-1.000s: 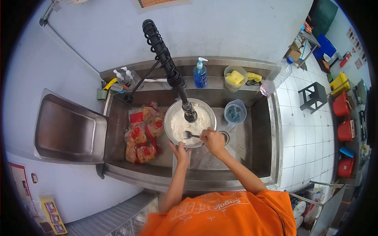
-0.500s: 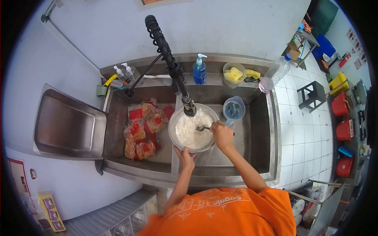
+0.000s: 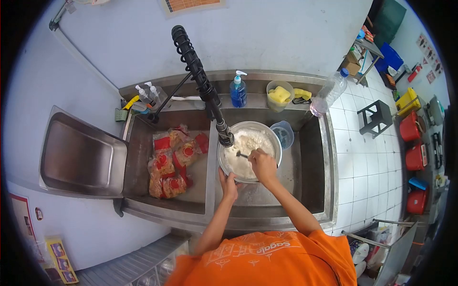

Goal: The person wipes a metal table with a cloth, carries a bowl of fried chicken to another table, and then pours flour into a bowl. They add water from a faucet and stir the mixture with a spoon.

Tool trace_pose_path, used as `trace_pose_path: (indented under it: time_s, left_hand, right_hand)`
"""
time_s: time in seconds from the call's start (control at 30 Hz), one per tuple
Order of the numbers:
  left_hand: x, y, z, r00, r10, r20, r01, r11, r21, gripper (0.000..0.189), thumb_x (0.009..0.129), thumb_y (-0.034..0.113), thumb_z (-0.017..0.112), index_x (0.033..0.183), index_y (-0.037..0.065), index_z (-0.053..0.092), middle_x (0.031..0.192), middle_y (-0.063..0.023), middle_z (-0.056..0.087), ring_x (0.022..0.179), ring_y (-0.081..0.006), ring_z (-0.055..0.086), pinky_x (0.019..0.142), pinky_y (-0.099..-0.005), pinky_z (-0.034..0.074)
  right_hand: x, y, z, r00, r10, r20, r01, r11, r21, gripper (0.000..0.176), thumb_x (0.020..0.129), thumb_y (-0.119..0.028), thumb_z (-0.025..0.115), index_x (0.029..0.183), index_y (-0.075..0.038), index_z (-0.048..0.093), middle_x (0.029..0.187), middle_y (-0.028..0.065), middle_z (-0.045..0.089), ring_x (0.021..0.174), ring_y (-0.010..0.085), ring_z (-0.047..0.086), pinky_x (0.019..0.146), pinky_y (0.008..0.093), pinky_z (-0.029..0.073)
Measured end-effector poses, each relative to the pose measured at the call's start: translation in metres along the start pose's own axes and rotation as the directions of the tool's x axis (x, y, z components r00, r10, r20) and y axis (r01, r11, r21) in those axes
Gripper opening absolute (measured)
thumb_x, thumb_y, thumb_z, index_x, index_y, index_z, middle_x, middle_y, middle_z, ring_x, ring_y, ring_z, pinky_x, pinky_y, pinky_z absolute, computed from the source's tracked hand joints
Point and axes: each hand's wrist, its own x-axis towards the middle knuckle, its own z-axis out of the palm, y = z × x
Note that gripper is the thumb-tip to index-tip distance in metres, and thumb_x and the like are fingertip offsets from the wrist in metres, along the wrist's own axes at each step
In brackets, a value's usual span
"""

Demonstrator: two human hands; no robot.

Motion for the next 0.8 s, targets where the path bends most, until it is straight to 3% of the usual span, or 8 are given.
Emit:
trace_pose_path:
  time_s: [0.1, 0.17, 0.27, 0.37, 0.43, 0.57, 0.67, 0.8]
  left_hand:
    - [0.006, 0.011, -0.001, 0.999, 0.004, -0.033, -0.005, 1.000, -0.025, 0.081, 0.071, 0.010, 0.053, 0.144, 0.018, 0.019, 0.136, -0.0105, 0.038, 0.115, -0.0306, 0.050, 0.066, -0.0438, 0.058]
    - [0.008, 0.017, 0.004, 0.996, 0.000, -0.088, -0.005, 0.999, -0.052, 0.081, 0.071, 0.010, 0.052, 0.144, 0.018, 0.020, 0.136, -0.0104, 0.038, 0.114, -0.0303, 0.050, 0.065, -0.0418, 0.058]
    - [0.007, 0.022, 0.006, 0.987, 0.062, -0.147, -0.059, 0.998, 0.026, 0.084, 0.071, 0.010, 0.053, 0.147, 0.020, 0.017, 0.138, -0.0100, 0.038, 0.114, -0.0298, 0.050, 0.061, -0.0376, 0.055]
    - [0.007, 0.027, 0.000, 0.988, 0.111, -0.102, -0.106, 0.993, 0.060, 0.087, 0.071, 0.011, 0.054, 0.148, 0.022, 0.014, 0.139, -0.0091, 0.037, 0.116, -0.0290, 0.049, 0.063, -0.0398, 0.053]
    - [0.004, 0.030, -0.011, 0.978, 0.056, -0.203, -0.057, 0.998, -0.001, 0.090, 0.072, 0.011, 0.055, 0.149, 0.023, 0.010, 0.143, -0.0095, 0.033, 0.119, -0.0295, 0.046, 0.072, -0.0452, 0.052]
    - [-0.013, 0.034, -0.020, 0.945, 0.028, -0.326, -0.045, 0.998, -0.042, 0.091, 0.073, 0.011, 0.054, 0.150, 0.024, 0.007, 0.146, -0.0098, 0.028, 0.120, -0.0298, 0.044, 0.080, -0.0482, 0.050]
    - [-0.023, 0.023, -0.015, 0.927, 0.109, -0.360, -0.129, 0.991, -0.034, 0.090, 0.072, 0.012, 0.054, 0.148, 0.026, 0.008, 0.142, -0.0107, 0.028, 0.123, -0.0333, 0.040, 0.087, -0.0554, 0.046]
    - [-0.036, 0.026, -0.014, 0.928, 0.040, -0.369, -0.077, 0.993, -0.087, 0.091, 0.074, 0.014, 0.054, 0.149, 0.025, 0.003, 0.149, -0.0086, 0.020, 0.127, -0.0316, 0.036, 0.088, -0.0530, 0.045]
  right_hand:
    - [-0.005, 0.015, -0.027, 0.980, 0.037, 0.197, -0.050, 0.997, 0.062, 0.003, 0.076, -0.014, 0.066, 0.075, -0.013, 0.068, 0.082, 0.0058, 0.066, 0.071, 0.0307, 0.065, 0.062, 0.0423, 0.050]
    - [0.005, 0.020, -0.033, 0.979, 0.073, 0.191, -0.076, 0.997, 0.005, 0.003, 0.076, -0.015, 0.067, 0.074, -0.013, 0.068, 0.081, 0.0055, 0.066, 0.070, 0.0302, 0.066, 0.060, 0.0427, 0.050]
    - [0.013, 0.011, -0.009, 0.992, 0.129, 0.006, -0.128, 0.991, -0.034, 0.002, 0.075, -0.014, 0.067, 0.076, -0.013, 0.069, 0.080, 0.0073, 0.066, 0.069, 0.0303, 0.066, 0.059, 0.0422, 0.050]
    - [0.004, -0.010, 0.014, 0.999, 0.014, 0.042, -0.020, 0.989, 0.148, 0.003, 0.075, -0.013, 0.066, 0.076, -0.013, 0.069, 0.080, 0.0077, 0.066, 0.070, 0.0296, 0.066, 0.060, 0.0412, 0.050]
    - [-0.008, -0.015, 0.007, 0.989, 0.000, 0.150, -0.035, 0.972, 0.231, 0.004, 0.075, -0.011, 0.066, 0.073, -0.013, 0.068, 0.079, 0.0069, 0.067, 0.071, 0.0286, 0.066, 0.060, 0.0404, 0.051]
    - [0.000, -0.006, -0.006, 0.976, 0.055, 0.213, -0.066, 0.997, 0.046, 0.002, 0.074, -0.012, 0.065, 0.072, -0.011, 0.067, 0.080, 0.0085, 0.065, 0.069, 0.0307, 0.066, 0.059, 0.0434, 0.050]
    - [0.003, -0.020, 0.012, 0.997, 0.057, 0.043, -0.054, 0.996, -0.077, 0.005, 0.080, -0.010, 0.057, 0.077, -0.008, 0.060, 0.082, 0.0086, 0.064, 0.067, 0.0323, 0.066, 0.055, 0.0414, 0.050]
    - [-0.019, -0.031, 0.030, 0.996, 0.038, 0.086, -0.041, 0.999, 0.026, 0.003, 0.079, -0.014, 0.063, 0.077, -0.012, 0.064, 0.081, 0.0062, 0.062, 0.067, 0.0323, 0.065, 0.057, 0.0426, 0.050]
